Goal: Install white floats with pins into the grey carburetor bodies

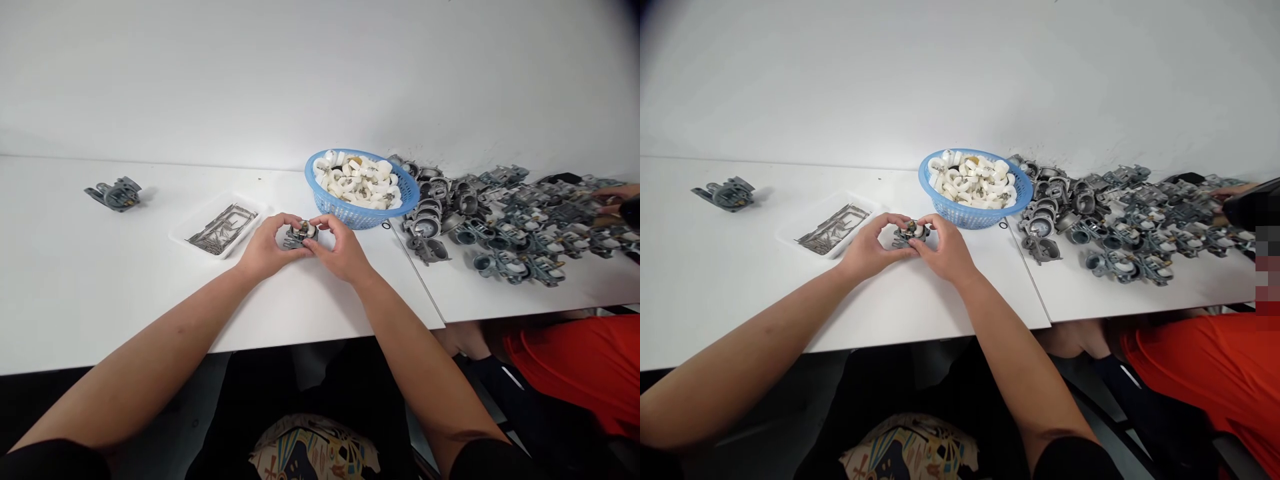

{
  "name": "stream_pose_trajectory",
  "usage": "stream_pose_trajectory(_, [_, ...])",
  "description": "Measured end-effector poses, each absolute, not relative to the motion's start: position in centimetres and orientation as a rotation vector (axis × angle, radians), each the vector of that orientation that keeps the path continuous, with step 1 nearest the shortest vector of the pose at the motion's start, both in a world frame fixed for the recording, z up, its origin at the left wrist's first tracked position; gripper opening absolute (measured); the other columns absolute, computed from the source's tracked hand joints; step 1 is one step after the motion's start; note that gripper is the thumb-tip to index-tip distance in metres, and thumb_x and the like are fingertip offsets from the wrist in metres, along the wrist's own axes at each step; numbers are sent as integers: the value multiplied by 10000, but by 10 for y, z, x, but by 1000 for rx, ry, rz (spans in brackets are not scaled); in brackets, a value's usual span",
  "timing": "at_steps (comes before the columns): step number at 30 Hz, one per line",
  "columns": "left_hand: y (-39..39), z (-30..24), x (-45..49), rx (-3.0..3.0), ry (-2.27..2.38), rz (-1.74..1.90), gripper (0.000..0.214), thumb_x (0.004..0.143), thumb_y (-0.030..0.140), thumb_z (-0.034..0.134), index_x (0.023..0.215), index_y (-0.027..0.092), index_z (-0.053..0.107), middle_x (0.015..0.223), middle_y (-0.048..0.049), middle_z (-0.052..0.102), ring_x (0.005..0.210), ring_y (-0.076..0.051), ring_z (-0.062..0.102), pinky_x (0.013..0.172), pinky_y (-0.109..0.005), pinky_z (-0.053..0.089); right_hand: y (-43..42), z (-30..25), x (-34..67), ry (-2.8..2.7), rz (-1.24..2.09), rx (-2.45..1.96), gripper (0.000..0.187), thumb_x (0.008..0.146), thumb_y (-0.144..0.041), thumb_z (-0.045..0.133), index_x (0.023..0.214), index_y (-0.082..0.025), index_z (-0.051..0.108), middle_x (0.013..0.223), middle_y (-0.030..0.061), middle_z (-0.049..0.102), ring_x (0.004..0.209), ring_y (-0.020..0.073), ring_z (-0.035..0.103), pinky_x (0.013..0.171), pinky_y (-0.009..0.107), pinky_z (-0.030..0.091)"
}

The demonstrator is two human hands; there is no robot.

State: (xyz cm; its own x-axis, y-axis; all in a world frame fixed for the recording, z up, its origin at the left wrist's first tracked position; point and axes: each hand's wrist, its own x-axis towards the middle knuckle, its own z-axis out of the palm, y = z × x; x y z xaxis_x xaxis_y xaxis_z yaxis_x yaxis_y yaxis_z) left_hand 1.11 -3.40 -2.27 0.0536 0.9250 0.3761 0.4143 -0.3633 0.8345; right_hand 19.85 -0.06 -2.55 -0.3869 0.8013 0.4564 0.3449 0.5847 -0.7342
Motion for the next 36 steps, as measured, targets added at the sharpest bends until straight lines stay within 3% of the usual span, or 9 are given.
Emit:
stream_pose_trajectory(7, [-28,-27,5,1723,1353,1270,571,627,440,868,1054,226,555,1151,-58,637,1149,-257,588,1073,-445,407,-1,-26,199,-1999,763,-920,278,902,-297,617,1173,-248,580,1236,30,637,1164,221,586,1013,420,477])
stream_pose_trajectory(12, [-23,-30,-1,1714,1342,1260,383,807,455,693,1080,226,554,1193,-60,640,1214,-243,559,1117,-442,373,-1,-24,203,-2063,747,-887,298,933,-289,573,1228,-243,567,1287,48,624,1215,231,571,1055,440,458])
stream_pose_trajectory(18, [-23,-28,-1,1845,1231,1218,356,881,409,606,1182,223,576,1251,-82,640,1222,-251,570,1100,-427,411,2,-23,205,-2082,686,-861,330,921,-287,595,1245,-233,574,1259,61,635,1207,244,573,1058,449,458])
stream_pose_trajectory(30, [-29,-21,2,1952,1249,1234,335,847,360,657,1136,217,564,1171,-75,648,1132,-238,603,1025,-409,469,1,-21,206,-2114,512,-810,306,904,-312,646,1202,-250,611,1205,53,663,1148,262,600,1014,470,470])
stream_pose_trajectory(36, [-23,-29,10,1890,1217,1288,318,831,328,606,1112,192,544,1098,-67,664,1027,-227,634,925,-393,520,-14,12,187,-2161,375,-616,356,832,-167,590,1177,-254,599,1285,66,614,1235,281,541,1088,495,405])
